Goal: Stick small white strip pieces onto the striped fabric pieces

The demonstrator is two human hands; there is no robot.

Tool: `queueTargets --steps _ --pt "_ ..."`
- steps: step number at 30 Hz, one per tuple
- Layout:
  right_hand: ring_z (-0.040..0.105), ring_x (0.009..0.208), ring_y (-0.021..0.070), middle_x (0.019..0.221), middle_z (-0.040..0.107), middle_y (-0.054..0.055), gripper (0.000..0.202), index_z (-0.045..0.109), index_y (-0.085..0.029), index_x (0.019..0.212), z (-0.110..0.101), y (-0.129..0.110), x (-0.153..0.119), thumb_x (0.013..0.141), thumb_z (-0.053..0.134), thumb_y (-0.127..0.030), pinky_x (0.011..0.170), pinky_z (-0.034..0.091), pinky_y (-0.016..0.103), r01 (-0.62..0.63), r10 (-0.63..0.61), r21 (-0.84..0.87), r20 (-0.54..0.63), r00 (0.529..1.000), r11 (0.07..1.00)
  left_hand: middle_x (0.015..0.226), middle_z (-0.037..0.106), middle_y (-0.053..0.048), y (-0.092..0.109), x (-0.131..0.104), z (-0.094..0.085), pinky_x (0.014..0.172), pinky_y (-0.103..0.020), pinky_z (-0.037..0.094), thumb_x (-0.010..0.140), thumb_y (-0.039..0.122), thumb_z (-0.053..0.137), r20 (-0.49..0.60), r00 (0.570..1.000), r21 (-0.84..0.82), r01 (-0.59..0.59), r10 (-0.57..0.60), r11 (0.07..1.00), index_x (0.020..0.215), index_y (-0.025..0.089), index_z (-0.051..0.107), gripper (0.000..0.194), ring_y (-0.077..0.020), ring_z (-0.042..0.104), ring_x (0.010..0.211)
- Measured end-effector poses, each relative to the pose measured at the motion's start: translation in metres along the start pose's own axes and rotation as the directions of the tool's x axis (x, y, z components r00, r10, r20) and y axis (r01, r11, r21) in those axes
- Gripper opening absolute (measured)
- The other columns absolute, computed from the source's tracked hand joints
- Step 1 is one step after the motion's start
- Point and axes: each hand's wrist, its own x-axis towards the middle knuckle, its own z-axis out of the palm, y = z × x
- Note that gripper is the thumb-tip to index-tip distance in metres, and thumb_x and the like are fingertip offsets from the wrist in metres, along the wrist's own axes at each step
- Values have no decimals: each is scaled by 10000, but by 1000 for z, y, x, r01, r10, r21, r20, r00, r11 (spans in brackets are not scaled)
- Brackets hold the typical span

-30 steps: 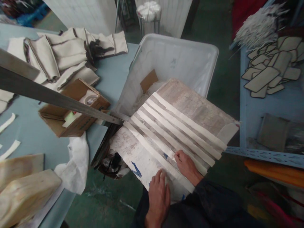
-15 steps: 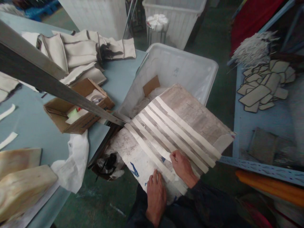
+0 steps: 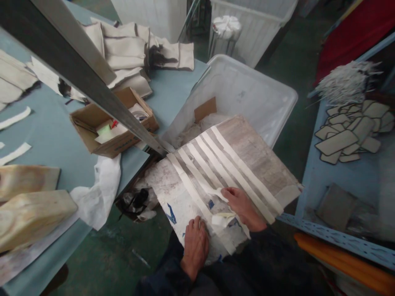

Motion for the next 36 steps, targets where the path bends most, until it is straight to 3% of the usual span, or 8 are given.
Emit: queueTargets --steps 4,8,10,14,17,20,26,36 --pt "452 492 107 589 543 -31 405 655 -171 823 -10 -10 10 708 656 -559 454 288 232 -71 70 48 24 997 996 1288 626 -182 2 1 -12 1035 -542 422 834 48 474 20 997 -286 79 -76 955 1050 150 698 327 -340 541 1146" --pt "388 448 84 546 494 -55 390 661 -166 834 -20 -10 13 701 709 -530 433 221 225 -129 126 81 41 991 988 1083 701 -140 0 10 -19 989 -524 463 887 179 504 20 989 -511 136 -147 849 1006 198 705 235 -309 612 1023" --pt "374 442 81 535 479 -60 380 660 -165 827 -24 -9 12 702 728 -517 432 208 226 -149 145 100 50 988 984 1125 723 -132 2 22 -20 925 -469 515 914 239 493 34 973 -656 193 -227 730 1129 211 672 281 -276 656 991" --pt "389 456 82 554 491 -55 352 655 -166 824 -29 -7 9 712 752 -485 435 208 223 -173 168 131 49 985 976 1361 670 -186 15 61 -23 748 -364 578 939 320 475 141 917 -873 293 -374 389 1313 187 553 405 -225 732 930" --pt "410 466 82 572 507 -47 323 666 -160 836 -31 -6 8 733 745 -456 434 218 216 -186 181 145 47 982 972 1421 630 -173 29 92 -26 739 -321 578 898 326 554 202 876 -937 303 -438 174 1291 191 558 415 -195 741 924" --pt "411 461 82 572 514 -45 310 673 -157 843 -32 -4 6 753 730 -449 431 221 212 -198 192 158 57 980 967 1255 692 -138 41 111 -27 669 -278 543 841 279 599 236 831 -953 300 -503 47 1168 179 619 343 -158 714 812" --pt "426 468 83 569 515 -47 313 671 -162 829 -35 5 -2 747 731 -458 441 239 209 -232 223 184 64 973 955 914 669 -34 51 120 -15 618 -258 488 769 295 674 263 740 -957 282 -620 -69 1029 199 628 281 -131 643 685" --pt "448 496 90 612 559 -38 401 649 -180 796 -29 12 -15 622 738 -531 463 290 230 -243 232 237 74 970 941 700 629 25 49 128 -1 583 -248 401 720 357 727 284 813 -956 284 -509 -79 827 178 661 218 -101 519 575"
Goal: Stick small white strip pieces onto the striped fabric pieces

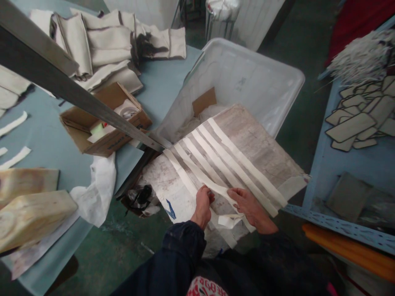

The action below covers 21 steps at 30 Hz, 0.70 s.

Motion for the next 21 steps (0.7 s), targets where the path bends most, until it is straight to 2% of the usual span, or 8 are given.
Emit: queueTargets --steps 9,14,17,21 --pt "513 538 127 630 598 -20 422 654 -184 804 -1 9 3 634 709 -566 483 336 248 46 -46 -42 -6 999 998 649 516 51 0 1 4 564 -261 370 882 438 665 36 999 24 -4 4 1000 702 193 553 324 -109 431 556" --pt "562 613 166 664 638 2 361 684 -179 795 4 22 7 667 685 -516 558 415 283 130 -135 -97 -46 990 987 593 438 62 2 -2 3 558 -263 345 848 453 635 47 999 37 -26 25 999 609 220 462 376 -105 386 542" --pt "603 682 194 702 671 24 294 685 -185 750 9 32 7 686 668 -472 629 456 304 181 -192 -129 -80 978 975 588 461 59 3 -4 3 564 -267 357 801 485 663 82 996 49 -45 41 998 647 215 513 346 -109 410 550" --pt "619 691 206 714 688 33 282 681 -187 754 14 43 7 714 652 -464 649 468 314 200 -217 -152 -104 971 968 608 525 51 2 -7 1 585 -268 377 755 451 714 112 992 77 -74 66 994 732 208 583 278 -126 458 584"
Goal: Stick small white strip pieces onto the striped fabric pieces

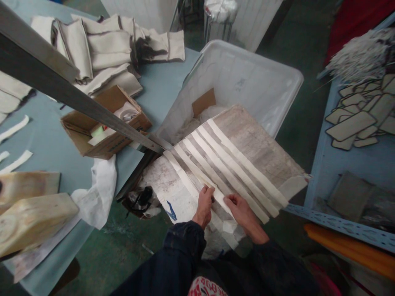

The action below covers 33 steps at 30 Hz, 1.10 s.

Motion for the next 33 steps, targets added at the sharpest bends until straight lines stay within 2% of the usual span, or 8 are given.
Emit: queueTargets --steps 5,9,13,15,18,25,29,33 --pt "608 678 198 708 679 22 293 673 -186 775 -1 6 1 717 652 -473 647 462 314 15 -15 4 -9 1000 1000 609 574 14 0 -3 -7 606 -286 411 808 438 570 31 999 35 -8 7 999 732 201 622 255 -154 495 598" --pt "627 695 200 725 700 30 289 681 -184 776 -3 4 5 702 667 -463 648 473 308 2 -2 32 -8 1000 999 640 623 10 3 -2 -9 635 -287 425 702 286 638 72 997 86 -35 29 996 745 192 657 105 -148 506 609" --pt "616 634 190 713 703 35 358 689 -174 832 -6 -2 8 695 665 -504 579 466 298 -52 51 87 8 999 995 831 751 -47 1 1 -8 712 -305 473 636 198 715 125 991 130 -68 51 989 900 179 727 265 -193 622 758" --pt "605 615 181 705 696 32 400 690 -168 852 -8 -6 10 685 670 -531 562 458 294 -62 60 112 22 998 992 882 771 -65 -4 5 -7 713 -303 480 663 246 747 106 992 152 -82 66 985 934 175 732 281 -205 643 795" --pt "593 610 175 699 687 30 433 690 -163 847 -11 -13 12 663 698 -555 548 438 288 -54 49 134 41 998 990 827 765 -48 -10 12 -4 688 -289 473 706 330 764 36 994 188 -108 103 976 884 183 724 235 -196 639 763" --pt "583 624 182 679 672 27 427 695 -169 828 -7 -25 9 652 723 -558 565 430 293 -30 23 147 47 999 989 836 781 -47 -12 12 4 736 -314 495 705 266 740 -82 976 246 -178 204 953 820 232 725 121 -265 679 897" --pt "591 638 183 704 684 30 393 698 -174 832 -5 -23 7 667 716 -530 588 450 296 -23 17 152 42 999 988 849 780 -55 -10 8 3 748 -324 503 727 274 724 -89 974 234 -184 210 955 813 229 722 97 -274 677 913" --pt "589 617 182 694 683 31 385 695 -173 832 -4 -19 6 667 718 -520 574 449 299 -27 21 157 40 999 987 819 757 -53 -9 5 4 711 -312 500 746 330 729 -58 983 178 -164 177 970 855 199 714 171 -235 654 827"
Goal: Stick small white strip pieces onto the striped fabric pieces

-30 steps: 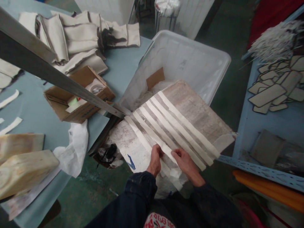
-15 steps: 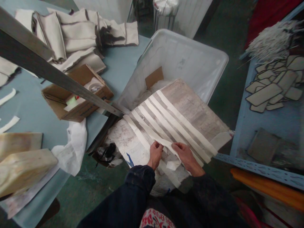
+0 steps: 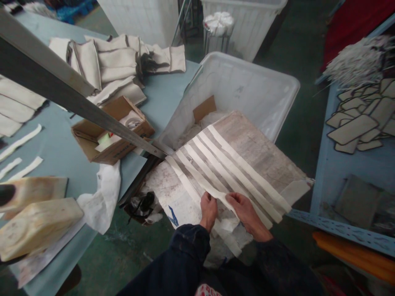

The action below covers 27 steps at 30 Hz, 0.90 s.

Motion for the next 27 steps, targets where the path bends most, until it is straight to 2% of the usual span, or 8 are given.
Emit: queueTargets --steps 4,8,13,17,24,27 --pt "585 609 176 702 689 30 391 690 -179 834 -1 0 -2 669 719 -533 577 448 297 -1 1 5 17 1000 1000 811 739 -38 10 -4 0 661 -274 472 758 377 741 72 997 -76 37 -32 996 919 176 708 260 -170 615 714" --pt "581 631 175 719 687 27 397 692 -180 841 -1 -3 -5 686 720 -544 584 443 293 17 -17 -12 31 999 1000 840 751 -53 27 -11 -7 665 -265 465 771 400 763 159 986 -158 72 -46 985 953 163 720 302 -154 629 707" --pt "604 666 196 730 676 30 401 665 -184 827 8 -4 -13 725 652 -572 627 467 317 132 -129 -97 37 991 986 906 787 -85 46 -26 -19 689 -266 487 775 359 782 212 975 -252 120 -66 960 971 151 730 290 -183 694 796" --pt "635 700 223 755 692 50 398 643 -195 830 18 1 -23 785 580 -586 657 486 341 220 -223 -187 10 975 957 908 804 -95 57 -31 -23 772 -303 532 743 310 800 242 965 -325 177 -100 929 981 137 737 301 -216 735 853" --pt "678 804 262 861 735 72 371 642 -216 909 28 11 -36 851 541 -569 738 496 373 243 -275 -307 -67 959 920 901 809 -90 72 -31 -29 857 -348 560 614 133 701 303 944 -435 262 -133 862 905 130 754 296 -265 750 939" --pt "685 815 267 866 742 72 368 638 -224 907 30 13 -39 862 543 -577 756 499 382 259 -300 -315 -90 950 913 937 808 -108 73 -32 -31 893 -392 570 638 177 682 314 937 -483 297 -154 823 892 134 745 266 -301 743 1006"
